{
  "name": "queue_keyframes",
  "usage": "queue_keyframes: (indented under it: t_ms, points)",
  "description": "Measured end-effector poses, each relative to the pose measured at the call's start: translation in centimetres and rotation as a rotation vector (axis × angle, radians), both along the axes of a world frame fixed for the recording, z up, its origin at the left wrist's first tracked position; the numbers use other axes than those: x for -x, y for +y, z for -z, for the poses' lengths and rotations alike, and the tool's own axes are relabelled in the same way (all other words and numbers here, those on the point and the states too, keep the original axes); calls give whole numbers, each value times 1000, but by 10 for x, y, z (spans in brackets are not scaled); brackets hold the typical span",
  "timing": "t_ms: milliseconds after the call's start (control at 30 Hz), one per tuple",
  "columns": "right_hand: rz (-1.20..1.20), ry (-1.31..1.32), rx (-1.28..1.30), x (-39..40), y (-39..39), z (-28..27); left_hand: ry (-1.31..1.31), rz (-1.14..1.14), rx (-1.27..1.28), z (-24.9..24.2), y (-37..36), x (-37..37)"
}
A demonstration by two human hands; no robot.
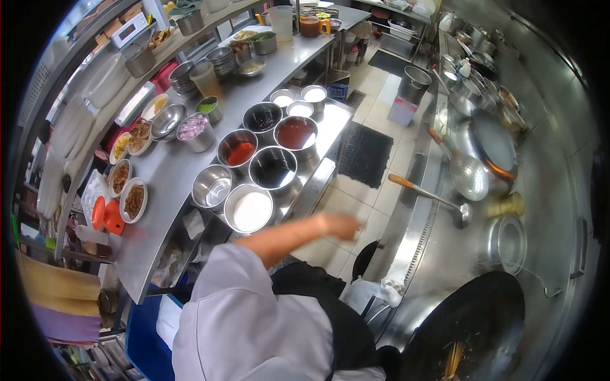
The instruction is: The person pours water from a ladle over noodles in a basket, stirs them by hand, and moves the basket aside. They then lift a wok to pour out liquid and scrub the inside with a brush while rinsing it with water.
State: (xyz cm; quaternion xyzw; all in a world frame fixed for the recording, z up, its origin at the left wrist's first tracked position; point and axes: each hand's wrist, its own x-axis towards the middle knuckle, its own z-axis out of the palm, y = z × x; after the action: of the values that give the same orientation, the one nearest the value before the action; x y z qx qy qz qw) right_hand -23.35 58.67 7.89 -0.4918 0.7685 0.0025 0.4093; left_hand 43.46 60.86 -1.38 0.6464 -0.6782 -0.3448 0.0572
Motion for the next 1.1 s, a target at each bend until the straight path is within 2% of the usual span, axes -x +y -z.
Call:
queue_keyframes:
  t_ms: [67, 133, 233, 333, 433, 533, 700, 733, 800, 867, 933, 967, 1033, 1100]
  points:
    - [-7, 6, 3, 0, -1, -1, -36, 260, -60, 42, 22, 53]
    - [-19, 6, -1, -7, -8, 0, 88, 198, -78, 82, 45, 85]
    - [-18, 10, -3, -13, -9, 1, 124, 201, -114, 81, 80, 95]
    - [-29, -13, 4, -25, -10, 1, 10, 306, -223, 96, 101, 82]
    - [-33, -34, 8, -27, 0, 2, -13, 197, -227, 118, 113, 72]
    - [-28, -32, -17, -16, 11, 4, -64, 197, -216, 137, 113, 73]
    - [127, 35, 31, 56, 36, -16, 70, 121, -189, 112, 112, 71]
    - [193, 65, 76, 86, 45, -23, 132, 74, -144, 110, 115, 64]
    - [324, 136, 247, 140, 54, -33, 230, 19, -27, 70, 113, 58]
    - [459, 280, 431, 162, 59, -28, 289, -61, -68, 48, 107, 62]
    - [555, 390, 484, 146, 44, -13, 344, -1, -65, 40, 92, 72]
    - [536, 363, 431, 119, 27, -1, 354, 82, -38, 35, 81, 88]
    - [325, 139, 182, 33, 4, 20, 367, 163, 32, 24, 65, 109]
    - [89, -144, 68, -54, 27, 8, 432, 308, 169, 10, 49, 132]
